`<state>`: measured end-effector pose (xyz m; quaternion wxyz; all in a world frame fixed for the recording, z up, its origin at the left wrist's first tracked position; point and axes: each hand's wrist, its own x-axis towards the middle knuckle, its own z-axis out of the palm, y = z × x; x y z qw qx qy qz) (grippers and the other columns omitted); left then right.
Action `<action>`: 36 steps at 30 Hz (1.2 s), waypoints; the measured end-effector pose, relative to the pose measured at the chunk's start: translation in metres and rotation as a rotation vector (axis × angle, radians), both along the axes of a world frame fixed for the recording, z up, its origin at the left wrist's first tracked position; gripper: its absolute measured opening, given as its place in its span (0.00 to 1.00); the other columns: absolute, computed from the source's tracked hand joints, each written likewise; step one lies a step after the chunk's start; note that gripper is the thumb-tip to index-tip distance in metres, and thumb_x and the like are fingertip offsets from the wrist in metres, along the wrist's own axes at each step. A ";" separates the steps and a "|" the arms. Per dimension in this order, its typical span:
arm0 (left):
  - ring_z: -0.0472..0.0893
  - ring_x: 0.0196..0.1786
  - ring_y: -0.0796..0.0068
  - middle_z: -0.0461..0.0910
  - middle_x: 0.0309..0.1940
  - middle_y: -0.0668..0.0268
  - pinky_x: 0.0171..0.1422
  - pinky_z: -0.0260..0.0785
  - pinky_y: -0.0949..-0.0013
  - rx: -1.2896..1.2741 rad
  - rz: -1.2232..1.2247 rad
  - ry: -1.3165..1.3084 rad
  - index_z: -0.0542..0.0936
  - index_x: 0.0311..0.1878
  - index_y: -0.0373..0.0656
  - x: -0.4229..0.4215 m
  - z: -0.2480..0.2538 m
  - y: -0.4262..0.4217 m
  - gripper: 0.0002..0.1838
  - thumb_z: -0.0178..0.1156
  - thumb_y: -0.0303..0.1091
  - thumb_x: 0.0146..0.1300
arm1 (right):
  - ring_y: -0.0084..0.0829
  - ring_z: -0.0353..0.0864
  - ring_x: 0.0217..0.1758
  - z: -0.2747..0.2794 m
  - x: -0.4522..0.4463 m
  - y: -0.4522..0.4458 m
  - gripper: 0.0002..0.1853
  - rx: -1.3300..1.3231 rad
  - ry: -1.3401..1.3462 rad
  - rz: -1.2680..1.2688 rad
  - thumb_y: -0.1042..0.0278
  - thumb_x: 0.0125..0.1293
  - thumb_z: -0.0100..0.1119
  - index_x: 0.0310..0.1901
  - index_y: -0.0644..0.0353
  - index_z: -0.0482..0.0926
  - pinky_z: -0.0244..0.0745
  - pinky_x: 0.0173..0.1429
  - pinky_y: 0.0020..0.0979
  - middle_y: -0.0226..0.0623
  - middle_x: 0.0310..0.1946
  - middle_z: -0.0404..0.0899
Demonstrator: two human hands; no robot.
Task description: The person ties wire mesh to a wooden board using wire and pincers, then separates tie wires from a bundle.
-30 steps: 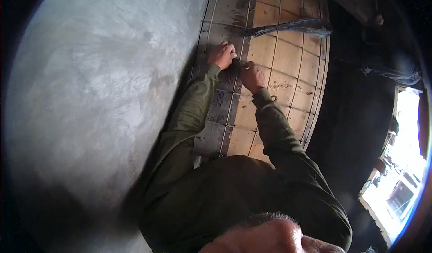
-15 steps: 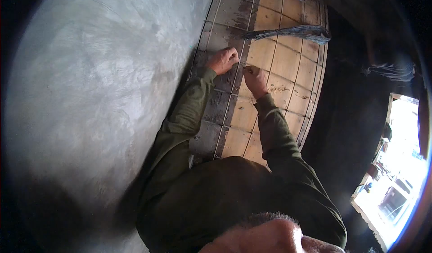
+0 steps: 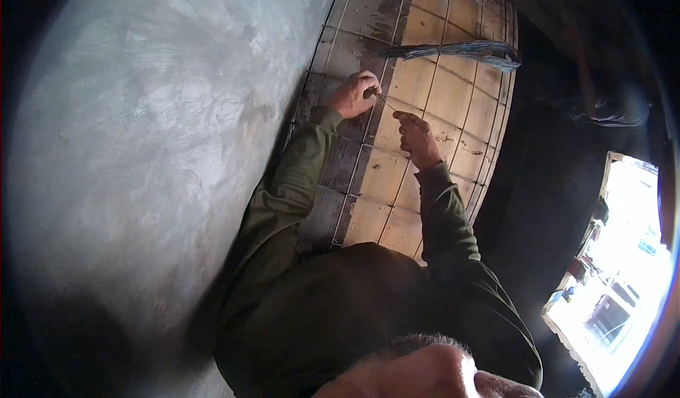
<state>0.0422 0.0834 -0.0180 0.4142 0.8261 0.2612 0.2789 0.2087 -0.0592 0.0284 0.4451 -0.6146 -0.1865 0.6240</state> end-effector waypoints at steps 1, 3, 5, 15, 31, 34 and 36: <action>0.78 0.40 0.63 0.77 0.33 0.60 0.47 0.70 0.64 -0.002 0.002 -0.003 0.74 0.38 0.38 0.000 -0.001 -0.001 0.12 0.61 0.36 0.59 | 0.17 0.60 0.17 -0.005 0.003 -0.001 0.16 0.002 -0.061 0.036 0.59 0.66 0.56 0.48 0.62 0.78 0.58 0.23 0.22 0.21 0.19 0.64; 0.79 0.40 0.65 0.78 0.34 0.59 0.47 0.71 0.64 -0.085 -0.001 0.046 0.74 0.39 0.38 0.001 0.002 -0.002 0.11 0.61 0.35 0.58 | 0.20 0.66 0.17 -0.008 0.002 0.003 0.16 0.004 -0.125 0.076 0.58 0.66 0.56 0.47 0.62 0.79 0.62 0.23 0.25 0.24 0.18 0.69; 0.79 0.40 0.65 0.78 0.34 0.59 0.47 0.71 0.64 -0.174 0.007 0.055 0.74 0.38 0.38 0.000 0.009 -0.004 0.12 0.61 0.35 0.58 | 0.34 0.80 0.24 -0.007 -0.010 0.007 0.15 0.311 -0.844 0.175 0.59 0.65 0.56 0.43 0.62 0.81 0.71 0.28 0.35 0.40 0.23 0.80; 0.82 0.44 0.66 0.84 0.38 0.60 0.50 0.72 0.63 -0.258 0.106 0.145 0.74 0.51 0.41 0.003 0.012 0.003 0.19 0.62 0.37 0.57 | 0.46 0.82 0.34 0.013 -0.011 0.049 0.10 0.462 -1.218 0.391 0.63 0.62 0.57 0.36 0.61 0.82 0.75 0.38 0.39 0.48 0.30 0.82; 0.81 0.41 0.64 0.82 0.39 0.59 0.48 0.72 0.63 -0.230 0.152 0.016 0.71 0.59 0.42 0.004 -0.010 -0.001 0.32 0.69 0.40 0.52 | 0.50 0.81 0.29 -0.042 0.033 0.080 0.10 0.162 -1.400 0.510 0.63 0.56 0.56 0.26 0.60 0.78 0.72 0.31 0.47 0.50 0.26 0.80; 0.79 0.44 0.66 0.79 0.38 0.61 0.53 0.70 0.62 -0.358 -0.012 -0.035 0.68 0.62 0.40 0.005 -0.014 0.004 0.33 0.65 0.46 0.58 | 0.47 0.80 0.35 -0.055 0.027 0.039 0.10 0.578 -1.473 0.867 0.59 0.57 0.56 0.32 0.54 0.81 0.75 0.33 0.45 0.44 0.27 0.80; 0.77 0.50 0.66 0.78 0.42 0.60 0.57 0.68 0.61 -0.357 0.011 0.024 0.66 0.63 0.39 0.004 -0.017 0.006 0.33 0.62 0.47 0.60 | 0.54 0.78 0.48 0.007 0.018 0.027 0.27 -0.001 -0.984 0.590 0.39 0.59 0.56 0.49 0.52 0.79 0.73 0.53 0.46 0.52 0.46 0.79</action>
